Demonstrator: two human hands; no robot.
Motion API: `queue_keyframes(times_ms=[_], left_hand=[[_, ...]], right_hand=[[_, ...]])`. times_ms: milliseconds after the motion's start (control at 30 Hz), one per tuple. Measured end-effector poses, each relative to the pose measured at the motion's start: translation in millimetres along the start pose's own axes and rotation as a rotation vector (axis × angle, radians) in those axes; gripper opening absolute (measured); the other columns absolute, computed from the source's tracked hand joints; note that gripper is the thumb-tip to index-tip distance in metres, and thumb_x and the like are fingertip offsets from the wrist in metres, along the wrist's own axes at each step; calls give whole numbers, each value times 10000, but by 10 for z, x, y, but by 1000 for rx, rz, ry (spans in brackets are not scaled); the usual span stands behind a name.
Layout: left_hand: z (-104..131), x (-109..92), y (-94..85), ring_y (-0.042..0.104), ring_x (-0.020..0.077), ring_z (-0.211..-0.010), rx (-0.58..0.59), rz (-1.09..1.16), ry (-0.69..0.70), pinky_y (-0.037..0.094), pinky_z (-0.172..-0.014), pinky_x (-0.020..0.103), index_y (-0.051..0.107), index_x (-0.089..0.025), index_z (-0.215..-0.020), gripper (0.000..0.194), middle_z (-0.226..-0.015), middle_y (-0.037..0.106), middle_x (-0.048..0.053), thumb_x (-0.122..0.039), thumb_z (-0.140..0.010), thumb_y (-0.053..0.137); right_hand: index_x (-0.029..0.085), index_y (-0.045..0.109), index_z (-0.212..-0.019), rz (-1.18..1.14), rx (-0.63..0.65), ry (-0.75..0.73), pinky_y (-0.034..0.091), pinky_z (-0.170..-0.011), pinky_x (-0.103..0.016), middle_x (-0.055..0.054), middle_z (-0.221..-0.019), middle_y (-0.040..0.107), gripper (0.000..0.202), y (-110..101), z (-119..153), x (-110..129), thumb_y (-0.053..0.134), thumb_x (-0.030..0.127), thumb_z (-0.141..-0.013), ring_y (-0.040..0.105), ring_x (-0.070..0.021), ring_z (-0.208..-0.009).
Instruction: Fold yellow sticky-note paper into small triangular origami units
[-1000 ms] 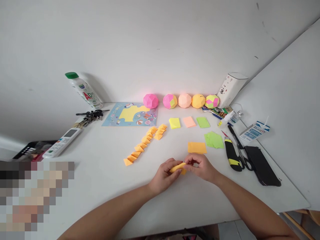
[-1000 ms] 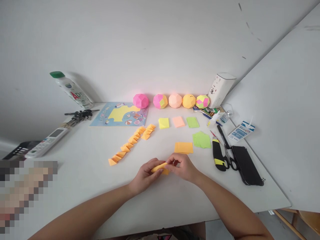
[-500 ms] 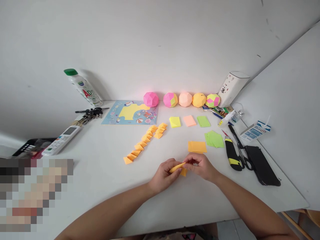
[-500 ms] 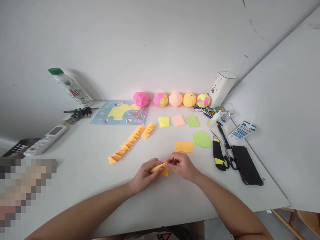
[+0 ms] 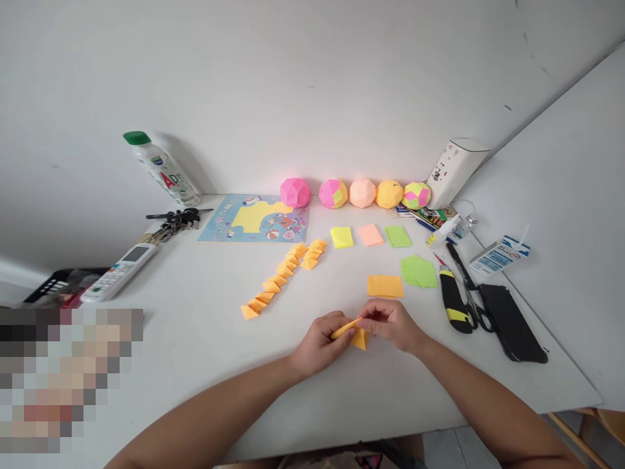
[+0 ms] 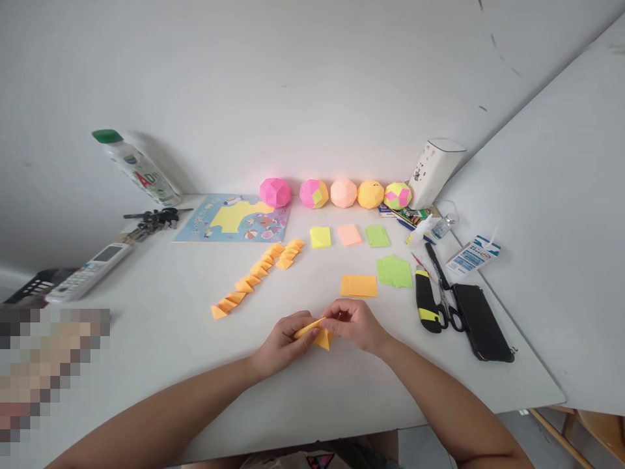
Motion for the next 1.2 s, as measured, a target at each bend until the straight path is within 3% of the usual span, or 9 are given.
queue_keyframes(times_ms=[367,600,833,1000,1200], left_hand=[[-5,-6,5,370,95,-552,10,-22,-5,346,-540,227,565,-143,-638,346,-613,375,-16,-373,-861,435],[13,27,-13,474,120,-638,-25,17,-9,390,-604,235,652,-164,-947,292,-714,534,23,-362,-859,456],[1,15,-7,428,101,-585,-8,-14,-27,373,-560,219,653,-147,-822,309,-630,469,-5,-372,-858,444],[0,38,15,419,95,-572,10,68,-45,373,-542,217,633,-141,-772,283,-634,485,-4,-378,-828,489],[15,204,28,433,76,-505,-57,363,-229,380,-472,210,591,-143,-931,304,-700,573,13,-401,-770,578]], right_hand=[[160,636,-689,25,-11,-18,417,-533,-234,1,-649,567,168,-18,4,48,676,319,-726,491,-107,-583],[152,645,-696,17,23,-7,400,-473,-223,-1,-620,562,199,-6,13,22,658,345,-743,468,-94,-518],[145,614,-735,167,25,-97,446,-519,-226,-13,-657,569,234,13,31,133,544,347,-829,509,-104,-553],[165,644,-854,316,56,-255,465,-590,-237,-43,-763,640,176,71,36,231,567,320,-821,560,-131,-659],[152,642,-766,284,-30,-195,481,-539,-226,-34,-690,636,206,-32,27,195,551,324,-835,570,-124,-596]])
Point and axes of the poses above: each hand's wrist, its own z-axis away from the middle knuckle, its own y-axis out of the palm, x = y × z, the point moved 8 cm from there along -z, towards the middle knuckle
